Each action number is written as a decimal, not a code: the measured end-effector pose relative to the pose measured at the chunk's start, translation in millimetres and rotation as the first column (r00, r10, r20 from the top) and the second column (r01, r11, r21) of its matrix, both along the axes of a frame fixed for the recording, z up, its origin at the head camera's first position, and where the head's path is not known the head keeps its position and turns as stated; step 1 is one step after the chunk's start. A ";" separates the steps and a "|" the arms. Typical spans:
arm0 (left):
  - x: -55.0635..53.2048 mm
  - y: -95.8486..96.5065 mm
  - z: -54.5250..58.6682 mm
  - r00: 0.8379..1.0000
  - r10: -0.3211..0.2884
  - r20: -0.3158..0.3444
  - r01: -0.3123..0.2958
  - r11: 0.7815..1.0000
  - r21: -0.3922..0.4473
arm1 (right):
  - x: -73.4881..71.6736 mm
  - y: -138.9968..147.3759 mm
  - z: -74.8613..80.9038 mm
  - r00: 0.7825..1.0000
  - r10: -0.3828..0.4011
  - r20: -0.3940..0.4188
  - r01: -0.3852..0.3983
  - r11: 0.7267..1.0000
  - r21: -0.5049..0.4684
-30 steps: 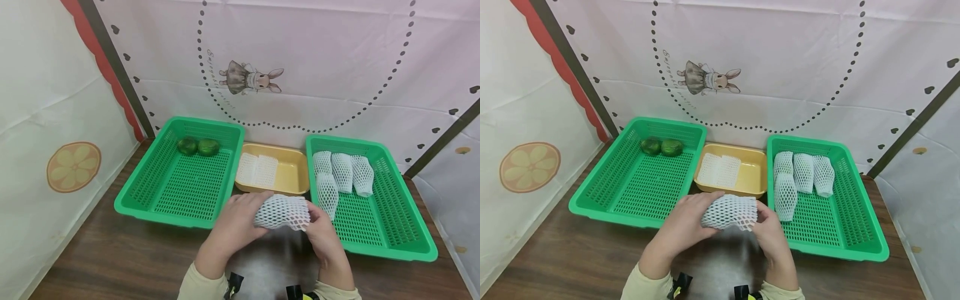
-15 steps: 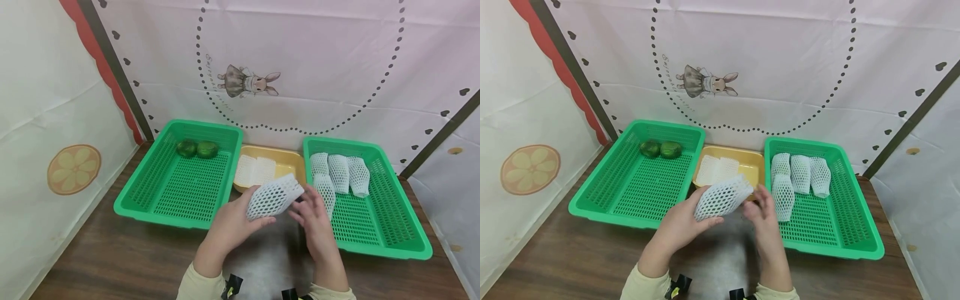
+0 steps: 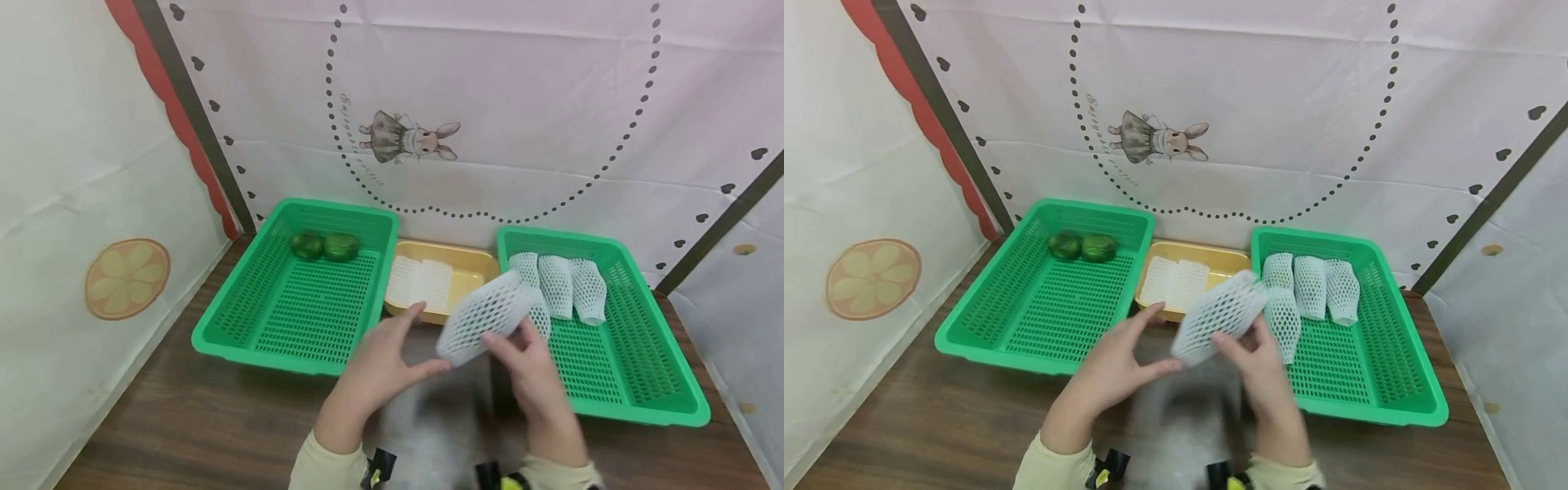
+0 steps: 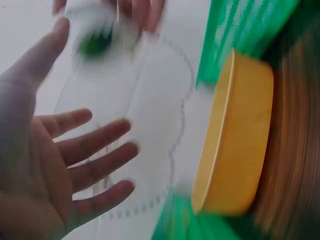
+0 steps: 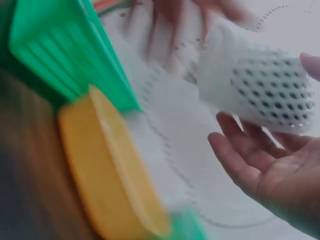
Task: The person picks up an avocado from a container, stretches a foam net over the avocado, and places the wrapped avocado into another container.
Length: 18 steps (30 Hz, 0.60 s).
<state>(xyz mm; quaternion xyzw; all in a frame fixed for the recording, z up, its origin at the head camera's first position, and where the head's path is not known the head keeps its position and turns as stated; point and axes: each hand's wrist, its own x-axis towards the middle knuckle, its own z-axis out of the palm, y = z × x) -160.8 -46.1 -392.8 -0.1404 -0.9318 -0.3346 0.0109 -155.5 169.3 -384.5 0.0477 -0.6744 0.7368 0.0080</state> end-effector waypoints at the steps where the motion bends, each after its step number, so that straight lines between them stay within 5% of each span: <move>1: -1.7 -6.3 -1.6 0.999 0.031 -0.019 -0.031 0.999 -0.020 | -3.6 10.8 5.1 1.000 -0.014 -0.014 0.015 0.999 0.031; 5: -9.3 -27.3 -11.9 0.984 0.170 -0.052 -0.174 0.980 -0.094 | -24.6 66.5 27.2 0.999 -0.045 -0.008 0.046 0.956 0.291; 8: -13.6 -34.3 -21.7 0.975 0.221 -0.016 -0.222 0.967 -0.128 | -43.5 103.3 40.7 0.996 -0.055 0.075 0.011 0.871 0.491; 12: -15.0 -36.8 -31.2 0.966 0.251 0.061 -0.241 0.961 -0.137 | -67.7 133.5 47.3 0.981 -0.003 0.195 -0.124 0.762 0.636; 15: -14.9 -36.7 -35.1 0.960 0.268 0.083 -0.255 0.957 -0.140 | -81.4 147.3 43.7 0.953 0.051 0.299 -0.251 0.686 0.683; 18: -13.9 -36.2 -37.3 0.961 0.267 0.068 -0.256 0.957 -0.138 | -90.7 157.2 35.6 0.895 0.092 0.436 -0.399 0.604 0.690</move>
